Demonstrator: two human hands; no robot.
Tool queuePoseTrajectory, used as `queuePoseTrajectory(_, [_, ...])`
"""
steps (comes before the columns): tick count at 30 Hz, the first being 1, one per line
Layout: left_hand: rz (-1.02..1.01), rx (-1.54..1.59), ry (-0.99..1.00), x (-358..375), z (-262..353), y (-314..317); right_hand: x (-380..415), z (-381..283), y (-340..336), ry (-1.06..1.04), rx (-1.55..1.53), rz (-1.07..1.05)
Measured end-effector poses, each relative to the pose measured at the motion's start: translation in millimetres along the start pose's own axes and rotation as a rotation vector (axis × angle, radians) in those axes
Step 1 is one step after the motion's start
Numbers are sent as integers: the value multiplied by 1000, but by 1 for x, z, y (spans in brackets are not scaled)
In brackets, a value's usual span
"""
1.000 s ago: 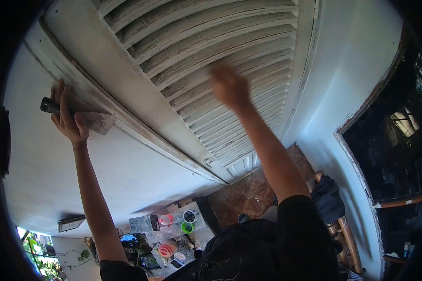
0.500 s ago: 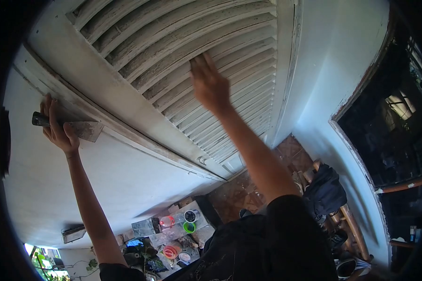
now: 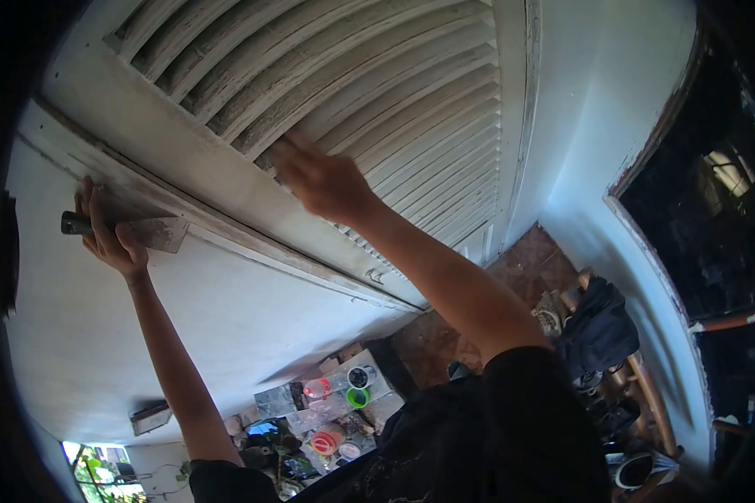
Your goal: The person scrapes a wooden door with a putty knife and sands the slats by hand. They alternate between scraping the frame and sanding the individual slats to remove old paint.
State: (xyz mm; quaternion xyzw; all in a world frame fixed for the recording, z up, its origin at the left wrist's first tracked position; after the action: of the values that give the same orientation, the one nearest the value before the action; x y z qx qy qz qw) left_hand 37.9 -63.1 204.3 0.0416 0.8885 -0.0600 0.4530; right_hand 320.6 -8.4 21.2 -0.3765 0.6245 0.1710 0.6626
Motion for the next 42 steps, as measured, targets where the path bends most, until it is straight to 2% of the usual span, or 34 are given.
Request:
queuePoseTrajectory(4, [-6, 23, -21, 1, 1, -2, 4, 52, -14, -99, 114, -16])
queuePoseTrajectory(5, [-13, 2, -21, 1, 0, -3, 2, 67, -24, 31, 150, -13])
queuePoseTrajectory(7, [-7, -20, -20, 0, 0, -1, 0, 69, -25, 134, 249, 110])
queuePoseTrajectory(9, [-16, -29, -10, 2, 1, -3, 1, 42, -5, 285, 204, 133])
queuePoseTrajectory(12, [-20, -7, -18, 0, 1, -2, 13, 3, 0, 83, 7, 20])
queuePoseTrajectory(15, [-14, 13, -22, 2, 0, -1, 13, 37, -18, -32, 26, -49])
queuePoseTrajectory(18, [-23, -36, -27, 3, -1, -1, 1, 57, -27, 142, 150, 84])
queuePoseTrajectory(19, [-28, -33, -38, 3, -1, -1, -1, 49, -17, 210, 163, 132])
queuePoseTrajectory(21, [-29, -32, -46, 4, 0, -2, 8, 20, 7, 197, 87, 138])
queuePoseTrajectory(22, [-19, -16, -52, 4, -1, -2, 6, 1, 5, 87, 16, -3])
queuePoseTrajectory(23, [-14, 6, -55, 4, -1, -1, 2, 4, -2, 97, 19, 0])
queuePoseTrajectory(25, [-15, 7, -43, 2, 1, -2, -1, 21, -16, -96, 20, -54])
queuePoseTrajectory(26, [-10, 3, -32, 1, 1, -3, 4, 42, -12, -54, 94, -47])
queuePoseTrajectory(27, [-11, -5, -38, 2, 0, -2, 0, 59, -24, 103, 55, -88])
queuePoseTrajectory(28, [-3, 4, -36, 2, 0, -1, -4, 66, -27, 112, 133, 8])
queuePoseTrajectory(29, [4, 14, -32, 2, -1, -1, -7, 68, -27, 125, 209, 107])
queuePoseTrajectory(31, [-6, 18, -64, 4, 0, -2, -4, 40, -7, 249, 184, 124])
queuePoseTrajectory(33, [-9, 21, -51, 2, 0, -2, -4, 11, -7, 17, 47, 57])
queuePoseTrajectory(35, [5, 38, -53, 2, 0, -3, 0, 35, -17, -103, 53, -45])
queuePoseTrajectory(37, [-57, -1, -51, 3, 0, -4, 0, 72, -35, 157, 100, -146])
queuePoseTrajectory(38, [-53, -5, -57, 3, 0, -4, -8, 80, -47, 47, 232, 26])
queuePoseTrajectory(39, [-55, -7, -62, 3, 0, -4, -10, 76, -42, 39, 232, 27])
queuePoseTrajectory(41, [-60, -2, -65, 3, 1, -5, -3, 55, -19, 197, 220, 4])
queuePoseTrajectory(42, [-59, -6, -64, 3, 2, -6, 3, 35, -6, 92, 66, 38])
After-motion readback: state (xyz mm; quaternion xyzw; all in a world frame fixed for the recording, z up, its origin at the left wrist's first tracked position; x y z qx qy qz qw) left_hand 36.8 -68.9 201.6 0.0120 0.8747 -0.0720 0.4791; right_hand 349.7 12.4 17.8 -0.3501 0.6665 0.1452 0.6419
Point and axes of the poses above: each hand's wrist, its own x-axis away from the middle knuckle, its own y-axis out of the palm, z = x × y, the point moved 3 cm from there along -x, towards the middle knuckle, and after that the axes turned 4 degrees about -x, right-handed, at the moved point
